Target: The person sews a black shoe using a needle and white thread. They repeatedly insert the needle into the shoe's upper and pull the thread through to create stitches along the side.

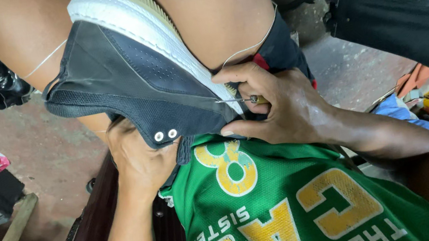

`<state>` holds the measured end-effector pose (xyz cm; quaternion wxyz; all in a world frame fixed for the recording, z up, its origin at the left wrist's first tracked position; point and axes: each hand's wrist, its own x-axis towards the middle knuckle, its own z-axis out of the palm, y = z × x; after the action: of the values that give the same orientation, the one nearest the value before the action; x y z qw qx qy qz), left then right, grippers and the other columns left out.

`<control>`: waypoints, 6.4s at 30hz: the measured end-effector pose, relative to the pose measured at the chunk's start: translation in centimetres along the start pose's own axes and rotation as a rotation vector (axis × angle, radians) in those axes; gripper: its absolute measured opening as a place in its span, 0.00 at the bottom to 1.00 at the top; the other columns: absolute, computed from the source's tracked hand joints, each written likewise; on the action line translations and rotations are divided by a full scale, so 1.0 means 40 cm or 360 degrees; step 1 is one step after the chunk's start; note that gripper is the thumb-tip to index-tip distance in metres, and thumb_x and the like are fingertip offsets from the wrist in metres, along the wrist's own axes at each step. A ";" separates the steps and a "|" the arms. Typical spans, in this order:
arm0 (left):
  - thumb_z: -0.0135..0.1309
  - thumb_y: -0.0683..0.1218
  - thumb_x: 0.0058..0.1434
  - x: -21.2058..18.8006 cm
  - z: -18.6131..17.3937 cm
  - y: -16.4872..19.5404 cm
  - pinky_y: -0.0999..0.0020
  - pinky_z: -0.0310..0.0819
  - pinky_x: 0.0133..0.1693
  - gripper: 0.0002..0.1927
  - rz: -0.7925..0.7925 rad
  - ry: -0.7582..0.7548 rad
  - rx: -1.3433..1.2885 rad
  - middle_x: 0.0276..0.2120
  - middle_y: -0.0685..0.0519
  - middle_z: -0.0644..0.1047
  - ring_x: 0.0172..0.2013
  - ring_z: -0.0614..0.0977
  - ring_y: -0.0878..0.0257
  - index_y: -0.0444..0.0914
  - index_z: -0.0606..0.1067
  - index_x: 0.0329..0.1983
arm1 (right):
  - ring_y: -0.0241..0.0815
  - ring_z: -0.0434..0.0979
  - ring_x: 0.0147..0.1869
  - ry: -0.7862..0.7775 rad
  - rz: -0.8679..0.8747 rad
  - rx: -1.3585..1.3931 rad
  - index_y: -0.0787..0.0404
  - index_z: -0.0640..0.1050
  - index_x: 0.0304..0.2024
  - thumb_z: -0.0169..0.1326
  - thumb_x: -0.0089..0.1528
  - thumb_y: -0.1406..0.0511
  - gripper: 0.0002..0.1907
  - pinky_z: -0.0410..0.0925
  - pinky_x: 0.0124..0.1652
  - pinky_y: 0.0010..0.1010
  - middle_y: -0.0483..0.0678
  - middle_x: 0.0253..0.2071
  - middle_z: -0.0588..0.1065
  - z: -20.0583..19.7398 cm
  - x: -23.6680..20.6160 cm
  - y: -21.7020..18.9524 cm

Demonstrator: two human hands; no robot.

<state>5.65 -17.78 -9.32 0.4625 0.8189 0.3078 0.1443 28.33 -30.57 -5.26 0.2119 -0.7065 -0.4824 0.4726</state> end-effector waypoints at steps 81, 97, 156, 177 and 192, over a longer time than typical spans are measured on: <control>0.58 0.41 0.67 -0.003 0.000 0.032 0.68 0.77 0.48 0.12 -0.0730 -0.0299 -0.0797 0.43 0.50 0.83 0.44 0.82 0.63 0.31 0.77 0.51 | 0.33 0.69 0.19 0.0092 -0.0425 -0.0280 0.62 0.79 0.57 0.54 0.56 0.76 0.25 0.63 0.18 0.29 0.45 0.23 0.74 -0.028 -0.027 0.045; 0.58 0.41 0.66 0.020 -0.004 0.046 0.68 0.77 0.47 0.12 -0.0698 -0.0288 -0.0819 0.41 0.50 0.83 0.43 0.82 0.64 0.30 0.77 0.49 | 0.36 0.67 0.19 0.0060 -0.0504 -0.0607 0.60 0.79 0.58 0.57 0.57 0.73 0.25 0.65 0.19 0.30 0.45 0.24 0.71 -0.049 -0.027 0.022; 0.54 0.37 0.58 -0.082 -0.101 0.066 0.59 0.78 0.44 0.27 -0.0231 0.0391 0.0098 0.42 0.45 0.78 0.40 0.82 0.50 0.35 0.71 0.63 | 0.42 0.82 0.27 -0.0183 -0.0314 -0.0694 0.60 0.81 0.36 0.62 0.59 0.66 0.05 0.72 0.27 0.32 0.50 0.29 0.81 -0.127 0.084 -0.058; 0.51 0.44 0.76 -0.090 -0.064 0.032 0.72 0.64 0.32 0.11 -0.0632 0.0435 -0.1771 0.25 0.55 0.74 0.23 0.70 0.64 0.37 0.73 0.35 | 0.43 0.78 0.24 -0.0056 -0.0559 -0.0713 0.58 0.78 0.35 0.61 0.64 0.63 0.06 0.67 0.24 0.35 0.46 0.26 0.78 -0.109 0.057 -0.033; 0.55 0.40 0.56 0.056 -0.002 0.036 0.50 0.73 0.47 0.10 -0.0531 -0.0447 -0.0147 0.42 0.38 0.81 0.46 0.80 0.38 0.34 0.78 0.40 | 0.45 0.78 0.31 0.0002 -0.0840 -0.0689 0.58 0.74 0.36 0.59 0.63 0.66 0.06 0.69 0.29 0.38 0.46 0.30 0.73 -0.088 0.071 -0.001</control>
<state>7.87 -16.85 -8.18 0.5554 0.7466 0.3646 -0.0357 31.61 -27.51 -4.90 0.1723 -0.5861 -0.7376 0.2876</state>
